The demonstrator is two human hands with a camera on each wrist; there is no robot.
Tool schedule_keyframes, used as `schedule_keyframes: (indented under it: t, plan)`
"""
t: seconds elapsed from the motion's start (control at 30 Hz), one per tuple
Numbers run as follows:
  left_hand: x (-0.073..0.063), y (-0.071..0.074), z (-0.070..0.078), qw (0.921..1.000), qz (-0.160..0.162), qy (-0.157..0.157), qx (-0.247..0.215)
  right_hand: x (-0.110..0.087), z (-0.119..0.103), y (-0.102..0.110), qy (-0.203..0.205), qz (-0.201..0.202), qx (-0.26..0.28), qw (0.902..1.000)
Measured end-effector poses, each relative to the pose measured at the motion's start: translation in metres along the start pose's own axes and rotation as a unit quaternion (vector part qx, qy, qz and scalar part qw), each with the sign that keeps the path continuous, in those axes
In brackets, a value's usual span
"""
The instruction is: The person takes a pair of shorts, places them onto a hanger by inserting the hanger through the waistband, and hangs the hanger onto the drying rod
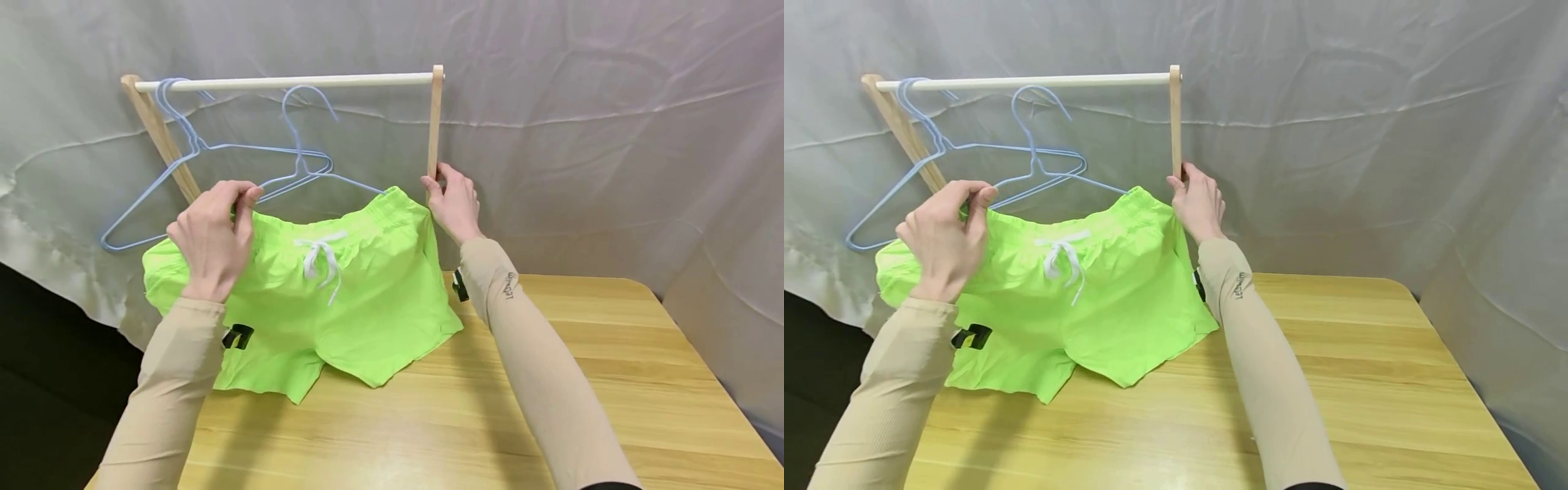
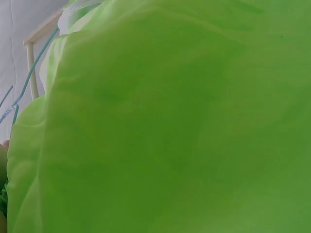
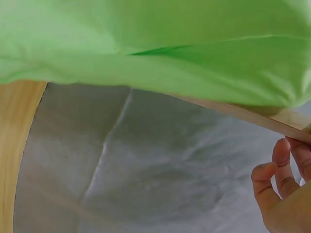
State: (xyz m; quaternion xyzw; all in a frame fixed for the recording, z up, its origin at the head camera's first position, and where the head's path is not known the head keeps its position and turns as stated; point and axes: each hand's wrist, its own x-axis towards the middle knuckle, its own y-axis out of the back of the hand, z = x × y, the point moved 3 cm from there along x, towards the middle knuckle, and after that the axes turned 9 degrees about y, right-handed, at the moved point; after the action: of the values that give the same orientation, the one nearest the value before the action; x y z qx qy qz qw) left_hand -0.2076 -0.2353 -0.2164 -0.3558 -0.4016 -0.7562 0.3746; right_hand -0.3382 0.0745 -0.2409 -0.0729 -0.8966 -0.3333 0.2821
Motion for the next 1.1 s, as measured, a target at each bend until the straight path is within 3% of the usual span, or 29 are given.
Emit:
schedule_keyframes:
  t: [0.3,0.6,0.83,1.1]
  plan:
    - [0.023,0.012,0.004,0.9994,-0.014,0.012,0.029,0.000,0.004,0.002,-0.003,0.004,-0.006,1.0000]
    - [0.048,0.019,0.009,0.9976,-0.005,0.024,0.065,0.001,0.004,0.002,0.004,0.005,-0.003,1.0000]
    - [0.060,0.013,0.011,0.9954,-0.020,0.045,0.082,0.001,0.004,0.004,-0.002,-0.002,0.000,1.0000]
    - [0.058,-0.001,0.009,0.9947,-0.026,0.057,0.082,0.001,0.005,0.004,0.000,-0.001,0.000,1.0000]
